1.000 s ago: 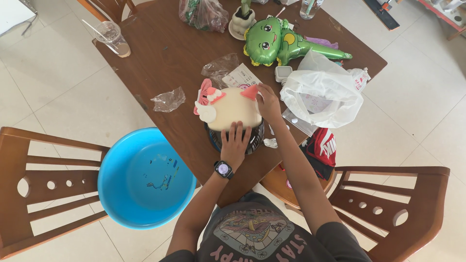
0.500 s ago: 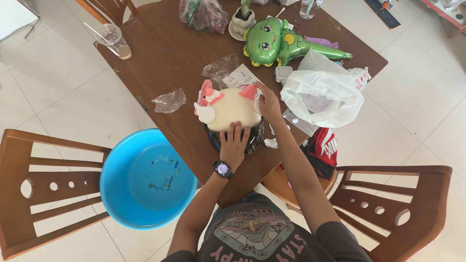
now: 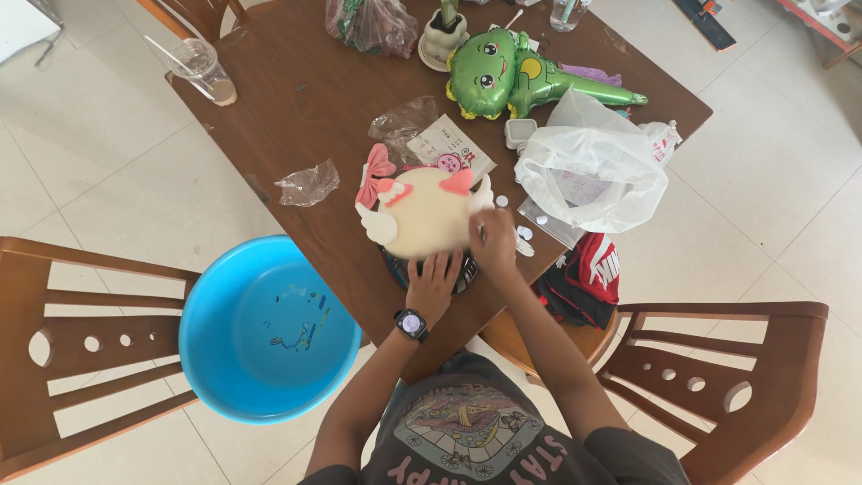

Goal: The person decorates a white balloon by attaching white wing-shaped pieces and pink ear-shaped pieces to its surface. They peel backing from adhesive stickers and press each piece onto the balloon, adjusting positions as needed.

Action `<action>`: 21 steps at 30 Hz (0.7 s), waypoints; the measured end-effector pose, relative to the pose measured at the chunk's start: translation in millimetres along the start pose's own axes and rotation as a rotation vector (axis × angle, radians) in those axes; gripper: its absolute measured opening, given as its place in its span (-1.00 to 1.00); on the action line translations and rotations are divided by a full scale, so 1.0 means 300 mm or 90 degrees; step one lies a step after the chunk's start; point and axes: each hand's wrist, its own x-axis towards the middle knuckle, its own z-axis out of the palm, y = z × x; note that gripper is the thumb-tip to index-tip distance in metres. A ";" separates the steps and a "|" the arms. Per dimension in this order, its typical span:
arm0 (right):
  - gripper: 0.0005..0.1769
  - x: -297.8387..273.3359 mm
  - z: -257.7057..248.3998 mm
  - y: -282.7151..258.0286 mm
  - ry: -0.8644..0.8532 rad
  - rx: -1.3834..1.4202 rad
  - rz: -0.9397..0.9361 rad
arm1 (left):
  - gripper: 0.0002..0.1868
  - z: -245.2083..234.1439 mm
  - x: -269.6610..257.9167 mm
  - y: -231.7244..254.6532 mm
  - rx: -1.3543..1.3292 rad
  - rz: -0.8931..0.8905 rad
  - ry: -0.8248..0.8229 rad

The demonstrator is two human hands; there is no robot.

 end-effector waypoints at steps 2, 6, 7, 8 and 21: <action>-0.87 -0.114 -0.021 -0.029 -0.057 0.057 -0.087 | -0.37 0.064 -0.060 0.013 0.062 0.031 0.051; -0.90 -0.268 -0.027 -0.060 -0.117 0.057 -0.041 | -0.46 0.196 -0.203 0.033 0.059 0.067 0.035; -0.91 -0.291 -0.025 -0.064 -0.117 0.057 -0.048 | -0.46 0.224 -0.235 0.038 0.047 0.069 0.042; -0.92 -0.311 -0.024 -0.066 -0.117 0.057 -0.056 | -0.47 0.249 -0.264 0.047 0.034 0.071 0.050; -0.91 -0.389 -0.020 -0.023 -0.170 0.010 -0.049 | -0.56 0.345 -0.376 0.131 0.037 0.064 0.010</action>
